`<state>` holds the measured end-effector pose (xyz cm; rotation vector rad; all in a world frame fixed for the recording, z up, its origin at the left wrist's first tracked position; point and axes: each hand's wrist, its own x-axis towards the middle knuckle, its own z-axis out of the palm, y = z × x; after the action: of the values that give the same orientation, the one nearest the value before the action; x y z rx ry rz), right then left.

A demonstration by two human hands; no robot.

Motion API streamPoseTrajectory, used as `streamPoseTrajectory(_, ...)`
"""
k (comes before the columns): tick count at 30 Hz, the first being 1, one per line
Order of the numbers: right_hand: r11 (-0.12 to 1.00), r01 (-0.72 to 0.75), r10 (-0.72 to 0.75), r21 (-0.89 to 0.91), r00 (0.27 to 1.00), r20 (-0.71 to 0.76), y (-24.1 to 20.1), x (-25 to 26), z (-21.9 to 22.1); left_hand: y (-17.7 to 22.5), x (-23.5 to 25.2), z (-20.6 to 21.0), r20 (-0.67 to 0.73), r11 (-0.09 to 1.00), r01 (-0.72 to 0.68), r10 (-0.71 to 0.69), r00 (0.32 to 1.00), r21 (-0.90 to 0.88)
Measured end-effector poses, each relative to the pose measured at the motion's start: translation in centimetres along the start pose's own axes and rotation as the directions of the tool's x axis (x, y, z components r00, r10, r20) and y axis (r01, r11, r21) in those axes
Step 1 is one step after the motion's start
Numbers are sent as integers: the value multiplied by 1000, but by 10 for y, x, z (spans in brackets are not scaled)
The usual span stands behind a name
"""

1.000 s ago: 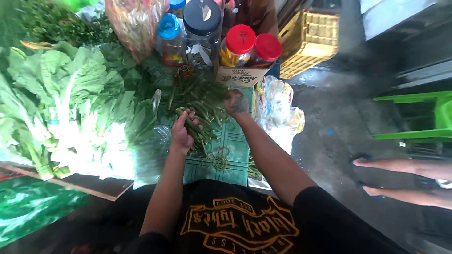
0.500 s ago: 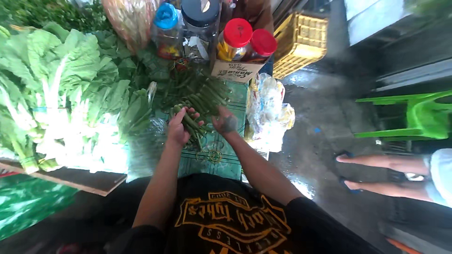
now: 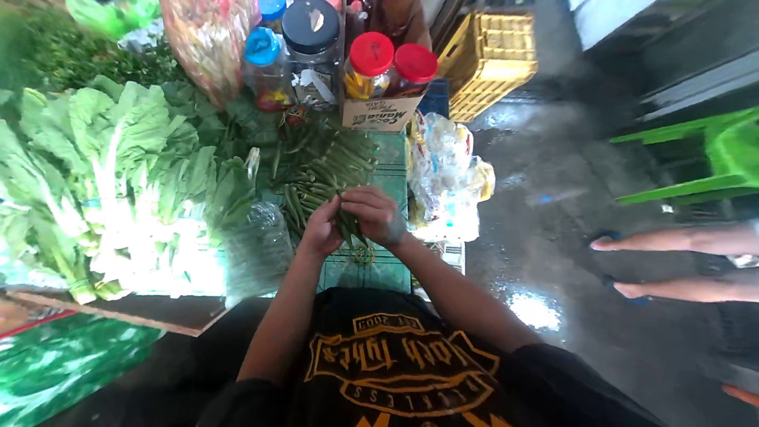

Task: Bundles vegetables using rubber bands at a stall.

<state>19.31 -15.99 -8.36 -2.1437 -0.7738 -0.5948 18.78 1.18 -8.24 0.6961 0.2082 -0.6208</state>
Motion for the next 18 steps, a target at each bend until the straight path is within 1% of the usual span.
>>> streamPoseTrajectory(1, 999, -54, 54, -1, 997, 47, -2, -3, -3, -1, -2, 0, -7, 1000, 11, -11, 1000, 20)
streamPoseTrajectory(2, 986, -153, 145, 63, 982, 118, -6, -5, -8, -2, -6, -1, -22, 999, 23, -22, 1000, 48)
streamPoseTrajectory(3, 934, -295, 255, 201, 945, 205, -11, -7, -13, -5, -11, -3, -47, 998, 29, -26, 999, 62)
streamPoseTrajectory(4, 808, -450, 352, 379, 886, 302, -13, -9, -20, -6, -15, -5, -76, 998, 26, -21, 997, 56)
streamPoseTrajectory(5, 640, -550, 413, 537, 835, 363, -9, -13, -24, -4, -18, -7, -100, 999, 20, -15, 995, 45)
streamPoseTrajectory(6, 529, -595, 473, 605, 799, 372, -1, -19, -26, -1, -20, -8, -130, 999, 2, 5, 992, 53)
streamPoseTrajectory(7, 516, -652, 551, 556, 749, 368, 7, -26, -29, 4, -22, -9, -173, 996, -18, 33, 984, 88)
streamPoseTrajectory(8, 581, -719, 616, 382, 695, 371, 12, -37, -31, 9, -28, -8, -216, 988, -33, 66, 974, 152)
streamPoseTrajectory(9, 663, -741, 656, 112, 646, 390, 18, -49, -30, 15, -34, -7, -243, 972, -37, 95, 965, 234)
streamPoseTrajectory(10, 717, -686, 665, -125, 619, 417, 22, -63, -24, 20, -40, -8, -258, 950, -32, 117, 959, 312)
streamPoseTrajectory(11, 745, -609, 659, -274, 607, 444, 22, -76, -18, 24, -48, -9, -259, 925, -20, 127, 958, 380)
streamPoseTrajectory(12, 769, -546, 639, -332, 639, 429, 22, -92, -10, 25, -58, -11, -246, 898, 3, 117, 962, 440)
streamPoseTrajectory(13, 790, -503, 612, -352, 691, 385, 23, -106, -4, 24, -65, -14, -233, 877, 23, 103, 967, 481)
streamPoseTrajectory(14, 796, -483, 598, -365, 719, 354, 26, -111, 1, 22, -68, -17, -216, 866, 23, 98, 971, 499)
streamPoseTrajectory(15, 792, -481, 603, -376, 711, 361, 28, -110, 3, 19, -68, -21, -205, 859, 20, 99, 974, 511)
streamPoseTrajectory(16, 782, -500, 621, -372, 679, 392, 28, -107, 4, 15, -70, -23, -205, 856, 27, 94, 974, 517)
streamPoseTrajectory(17, 765, -549, 644, -336, 645, 411, 25, -105, 2, 10, -73, -25, -206, 853, 37, 84, 975, 521)
streamPoseTrajectory(18, 740, -623, 666, -252, 630, 400, 23, -101, -3, 6, -73, -25, -199, 850, 42, 75, 977, 525)
